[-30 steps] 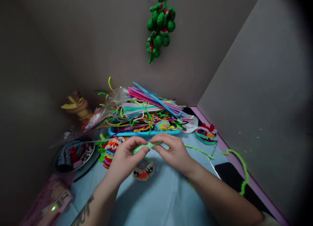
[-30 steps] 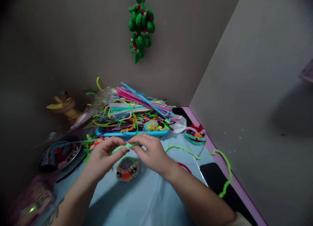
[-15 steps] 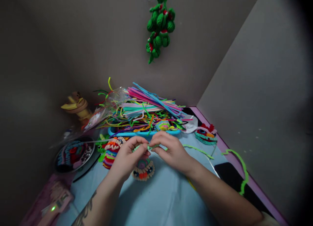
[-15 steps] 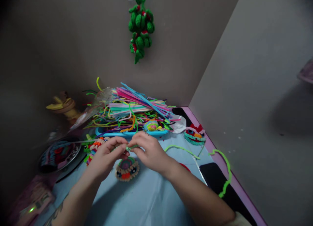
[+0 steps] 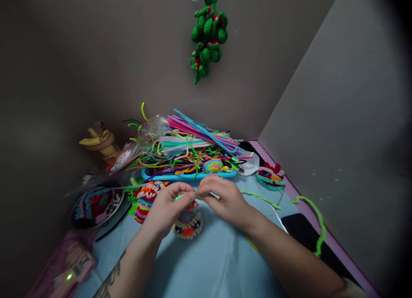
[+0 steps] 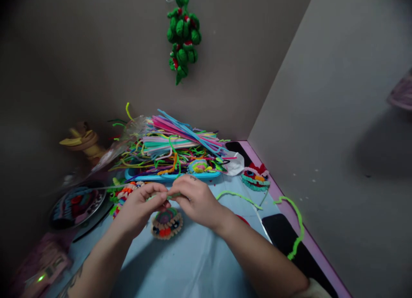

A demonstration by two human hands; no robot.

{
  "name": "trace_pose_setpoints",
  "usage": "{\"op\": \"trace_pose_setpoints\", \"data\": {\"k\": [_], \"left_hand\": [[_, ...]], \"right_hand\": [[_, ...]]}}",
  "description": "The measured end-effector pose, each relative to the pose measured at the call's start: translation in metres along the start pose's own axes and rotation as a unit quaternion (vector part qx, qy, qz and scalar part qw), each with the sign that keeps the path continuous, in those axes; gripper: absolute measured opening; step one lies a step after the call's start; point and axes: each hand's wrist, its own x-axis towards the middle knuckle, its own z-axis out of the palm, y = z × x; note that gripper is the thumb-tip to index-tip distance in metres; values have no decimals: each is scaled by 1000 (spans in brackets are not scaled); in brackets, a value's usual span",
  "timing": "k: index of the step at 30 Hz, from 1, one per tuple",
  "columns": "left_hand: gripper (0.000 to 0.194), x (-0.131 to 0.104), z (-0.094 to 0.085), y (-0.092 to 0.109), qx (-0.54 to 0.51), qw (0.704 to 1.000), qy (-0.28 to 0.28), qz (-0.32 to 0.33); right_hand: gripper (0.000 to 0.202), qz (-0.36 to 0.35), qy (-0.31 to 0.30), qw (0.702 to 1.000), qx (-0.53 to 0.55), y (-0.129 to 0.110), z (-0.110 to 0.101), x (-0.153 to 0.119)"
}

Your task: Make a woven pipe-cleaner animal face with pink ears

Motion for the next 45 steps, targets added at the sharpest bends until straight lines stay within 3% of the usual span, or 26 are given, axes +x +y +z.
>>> {"op": "trace_pose_setpoints", "data": {"k": [5,14,18,30,37,45], "left_hand": [[23,0,0,-1,11,999,29,35],[19,-6,7,4,125,977,111,136],[16,-6,9,2,139,970,115,161],[15,-12,10,6,146,972,92,157],[17,-14,9,8,107,987,46,113],[23,-14,9,5,62,996,21,65]], "right_hand": [[14,6,-5,1000,-12,-1,0,-1],[8,-12,1,995,-101,4,3,-4],[11,-31,21,993,-113,3,3,-5],[13,-68,-83,980,-169,-1,-9,-2],[12,-65,-92,984,-138,-1,-12,-1],[12,-108,-83,982,-131,2,-12,-5]]}}
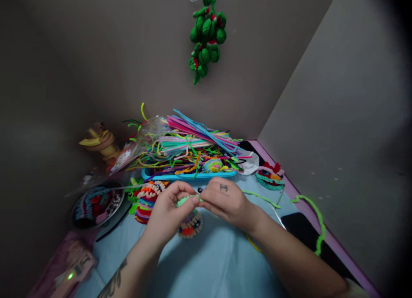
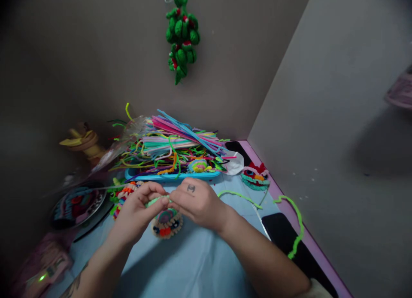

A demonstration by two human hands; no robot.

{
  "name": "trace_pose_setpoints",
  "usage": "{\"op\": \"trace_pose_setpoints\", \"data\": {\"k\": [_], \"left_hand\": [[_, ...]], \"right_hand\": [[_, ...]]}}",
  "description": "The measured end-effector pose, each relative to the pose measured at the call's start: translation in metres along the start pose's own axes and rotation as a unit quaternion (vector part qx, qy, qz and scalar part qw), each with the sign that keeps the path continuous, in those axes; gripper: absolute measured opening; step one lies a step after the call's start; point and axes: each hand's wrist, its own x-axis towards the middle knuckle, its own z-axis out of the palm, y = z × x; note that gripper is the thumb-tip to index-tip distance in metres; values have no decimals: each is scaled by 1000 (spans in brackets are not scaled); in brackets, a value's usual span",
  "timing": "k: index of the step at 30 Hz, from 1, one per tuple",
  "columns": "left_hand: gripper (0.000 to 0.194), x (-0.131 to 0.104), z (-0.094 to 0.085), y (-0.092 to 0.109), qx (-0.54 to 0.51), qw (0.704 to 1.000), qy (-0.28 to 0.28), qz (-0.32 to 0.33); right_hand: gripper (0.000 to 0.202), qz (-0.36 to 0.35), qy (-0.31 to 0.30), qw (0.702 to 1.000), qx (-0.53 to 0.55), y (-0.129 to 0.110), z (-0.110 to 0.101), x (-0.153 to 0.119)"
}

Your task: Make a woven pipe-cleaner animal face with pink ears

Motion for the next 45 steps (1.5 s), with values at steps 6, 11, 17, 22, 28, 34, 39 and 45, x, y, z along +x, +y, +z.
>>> {"op": "trace_pose_setpoints", "data": {"k": [6,11,17,22,28,34,39,45], "left_hand": [[25,1,1,0,-33,999,13,0],[23,1,1,0,-40,999,13,-1],[24,1,-3,3,-12,1000,5,8],[23,0,-3,7,-1,1000,-5,8],[22,0,-3,9,22,999,20,21],[20,0,-2,10,64,994,46,71],[16,-2,2,9,71,988,63,119],[17,-4,5,7,66,980,100,160]], "right_hand": [[22,-10,45,998,41,0,-1,3],[17,33,73,997,8,-2,0,4],[14,30,75,996,38,-4,-1,5],[13,37,68,995,64,-4,-1,6],[20,59,70,993,76,-6,-2,8],[16,84,67,990,93,-5,-7,8],[11,75,66,990,99,-3,-4,8],[12,75,72,991,87,-3,0,7]]}}
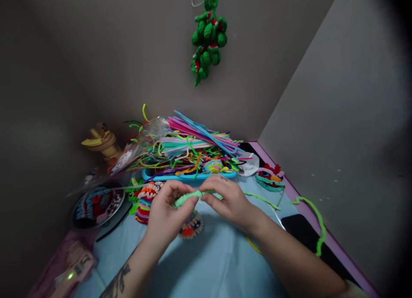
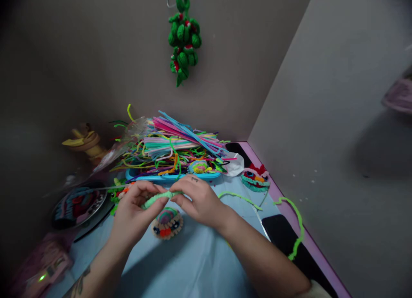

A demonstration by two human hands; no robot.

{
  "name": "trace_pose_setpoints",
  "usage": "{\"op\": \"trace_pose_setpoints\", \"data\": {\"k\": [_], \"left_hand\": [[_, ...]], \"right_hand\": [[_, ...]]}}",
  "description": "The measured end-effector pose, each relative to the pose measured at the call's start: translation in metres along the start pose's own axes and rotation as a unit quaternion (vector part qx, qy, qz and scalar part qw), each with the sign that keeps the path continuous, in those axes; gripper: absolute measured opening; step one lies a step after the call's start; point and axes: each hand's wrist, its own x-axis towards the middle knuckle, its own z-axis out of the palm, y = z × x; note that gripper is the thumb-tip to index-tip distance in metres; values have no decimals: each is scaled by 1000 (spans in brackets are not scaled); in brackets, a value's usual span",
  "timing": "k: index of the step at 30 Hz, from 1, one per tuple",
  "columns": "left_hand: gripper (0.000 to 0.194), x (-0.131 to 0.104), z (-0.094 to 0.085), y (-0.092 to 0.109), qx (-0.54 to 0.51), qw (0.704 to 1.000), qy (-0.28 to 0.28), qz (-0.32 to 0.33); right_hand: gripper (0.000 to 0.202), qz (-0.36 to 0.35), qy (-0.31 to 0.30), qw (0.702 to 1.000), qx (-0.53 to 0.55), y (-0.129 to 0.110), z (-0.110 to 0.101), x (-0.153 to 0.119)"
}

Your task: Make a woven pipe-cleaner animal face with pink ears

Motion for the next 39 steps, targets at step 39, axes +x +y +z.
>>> {"op": "trace_pose_setpoints", "data": {"k": [39], "left_hand": [[18,-1,-8,-12,129,980,-22,153]], "right_hand": [[20,65,-3,997,46,-3,-5,1]]}}
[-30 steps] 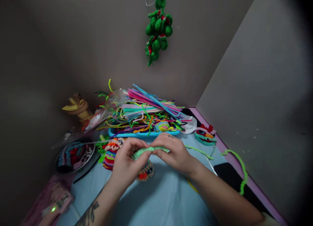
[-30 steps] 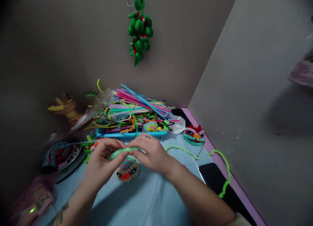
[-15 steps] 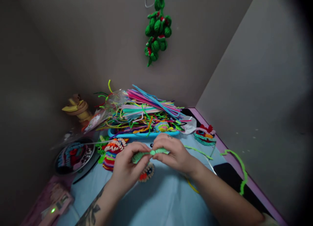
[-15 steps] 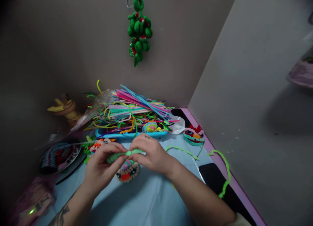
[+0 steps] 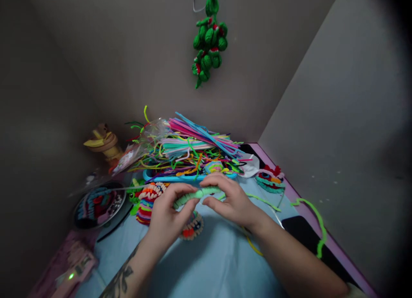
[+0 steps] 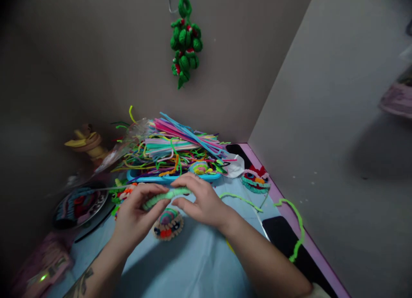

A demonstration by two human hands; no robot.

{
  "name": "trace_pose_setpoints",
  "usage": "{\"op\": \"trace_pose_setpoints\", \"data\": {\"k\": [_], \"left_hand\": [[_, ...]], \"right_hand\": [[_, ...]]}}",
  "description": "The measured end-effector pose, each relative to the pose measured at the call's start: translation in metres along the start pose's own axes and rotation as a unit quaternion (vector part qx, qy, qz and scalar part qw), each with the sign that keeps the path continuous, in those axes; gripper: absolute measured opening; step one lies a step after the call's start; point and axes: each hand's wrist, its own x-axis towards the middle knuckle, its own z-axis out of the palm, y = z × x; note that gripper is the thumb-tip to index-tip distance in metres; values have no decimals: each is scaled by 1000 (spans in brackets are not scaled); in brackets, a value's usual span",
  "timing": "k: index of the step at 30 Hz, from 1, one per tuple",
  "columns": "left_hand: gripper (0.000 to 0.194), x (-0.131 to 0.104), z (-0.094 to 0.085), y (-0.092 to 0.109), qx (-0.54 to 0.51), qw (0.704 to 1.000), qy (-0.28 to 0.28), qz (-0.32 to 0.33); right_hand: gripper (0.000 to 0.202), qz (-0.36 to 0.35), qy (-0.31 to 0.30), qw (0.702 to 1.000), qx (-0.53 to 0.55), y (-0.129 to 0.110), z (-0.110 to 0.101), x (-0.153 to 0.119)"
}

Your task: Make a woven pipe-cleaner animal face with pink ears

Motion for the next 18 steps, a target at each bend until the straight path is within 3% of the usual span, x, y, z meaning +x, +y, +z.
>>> {"op": "trace_pose_setpoints", "data": {"k": [5,15,18], "left_hand": [[15,5,0,-2,-16,997,-10,-74],[5,5,-2,0,-6,1000,1,16],[3,6,-3,2,-11,1000,2,15]], "right_hand": [[8,14,39,999,-3,4,1,-1],[10,124,37,988,83,1,12,-4],[11,142,42,983,108,2,15,-4]]}}
